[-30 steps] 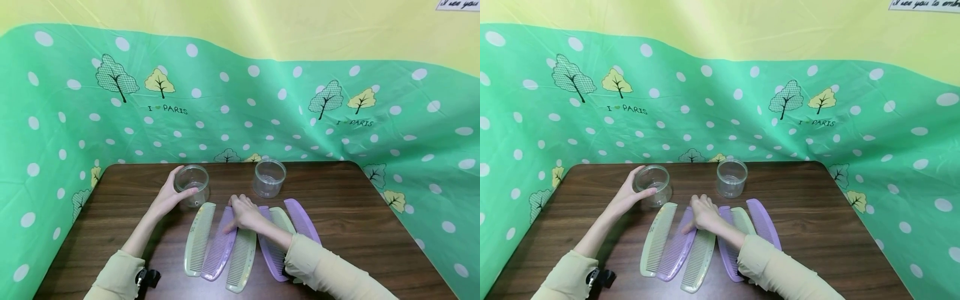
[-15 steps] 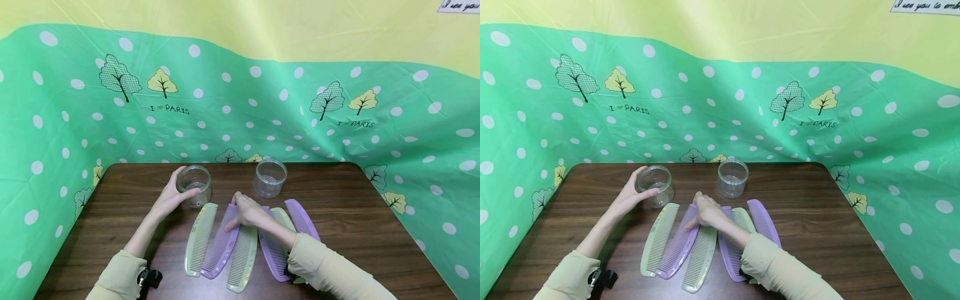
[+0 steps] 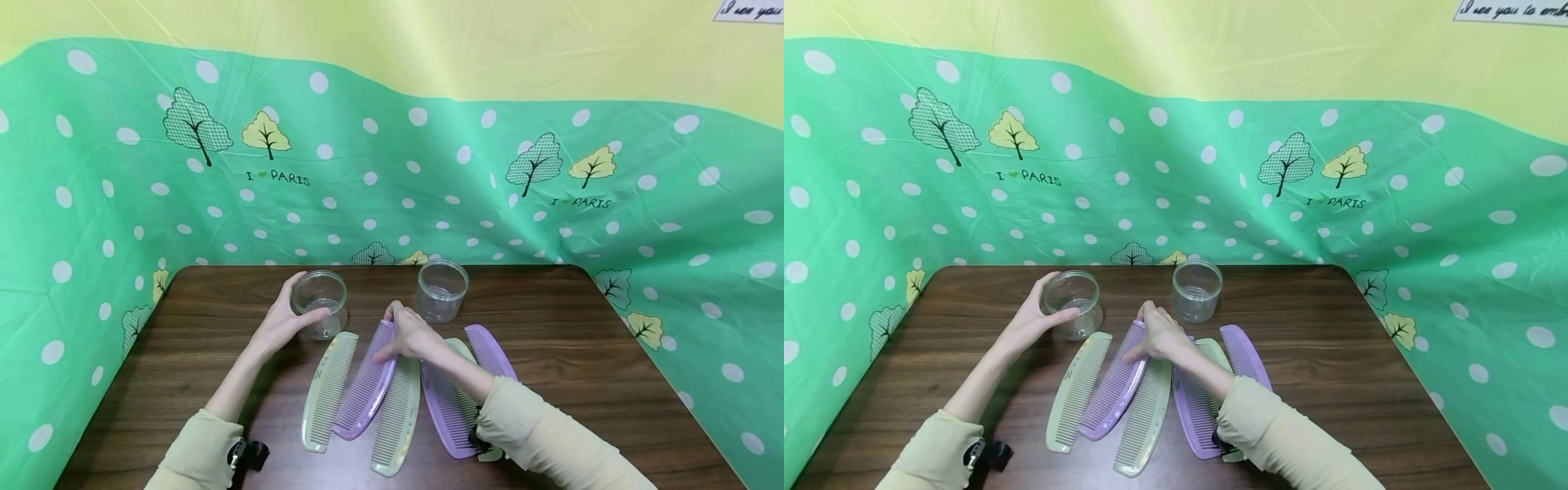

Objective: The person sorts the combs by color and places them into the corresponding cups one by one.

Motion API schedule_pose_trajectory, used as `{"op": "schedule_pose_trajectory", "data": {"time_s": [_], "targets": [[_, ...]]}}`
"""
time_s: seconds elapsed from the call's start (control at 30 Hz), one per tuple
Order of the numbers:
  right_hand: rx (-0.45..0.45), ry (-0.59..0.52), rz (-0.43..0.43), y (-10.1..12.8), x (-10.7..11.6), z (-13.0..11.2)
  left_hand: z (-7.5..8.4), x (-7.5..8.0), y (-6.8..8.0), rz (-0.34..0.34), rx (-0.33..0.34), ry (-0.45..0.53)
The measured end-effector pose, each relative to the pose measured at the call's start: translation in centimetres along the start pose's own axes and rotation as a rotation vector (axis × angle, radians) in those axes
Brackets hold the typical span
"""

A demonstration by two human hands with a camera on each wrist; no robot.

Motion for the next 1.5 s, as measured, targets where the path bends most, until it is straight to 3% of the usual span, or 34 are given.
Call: {"op": "schedule_pose_trajectory", "data": {"time_s": [0.33,0.57,0.77,0.93,1.3,1.5], "targets": [[0.046,-0.115,0.003,0.0,1.1,-0.2,0.4,-0.6,0.1,0.003,0.003,0.055],[0.038,-0.297,-0.012,0.1,2.2,0.1,0.6,-1.1,0.2,-0.008,0.017,0.096],[0.153,-0.486,-0.043,0.8,3.8,-0.3,1.0,-1.9,0.5,-0.028,0.012,0.11],[0.23,-0.573,-0.006,1.2,5.2,-0.8,1.2,-2.2,0.7,-0.039,0.005,0.13],[0.338,-0.631,0.104,1.6,8.3,-1.5,1.5,-2.7,1.2,-0.054,0.016,0.144],[0.362,-0.587,0.191,2.0,10.4,-2.4,1.8,-2.9,1.3,-0.061,0.006,0.15]]}}
Point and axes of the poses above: each hand's wrist, its own y-axis away from the middle knuckle, its own x-axis out of the back of the hand, z = x × y, the point moved 7 cm from there along -y, towards the middle knuckle, and after that the axes turned 5 degrees about -y, right-handed, at the moved point
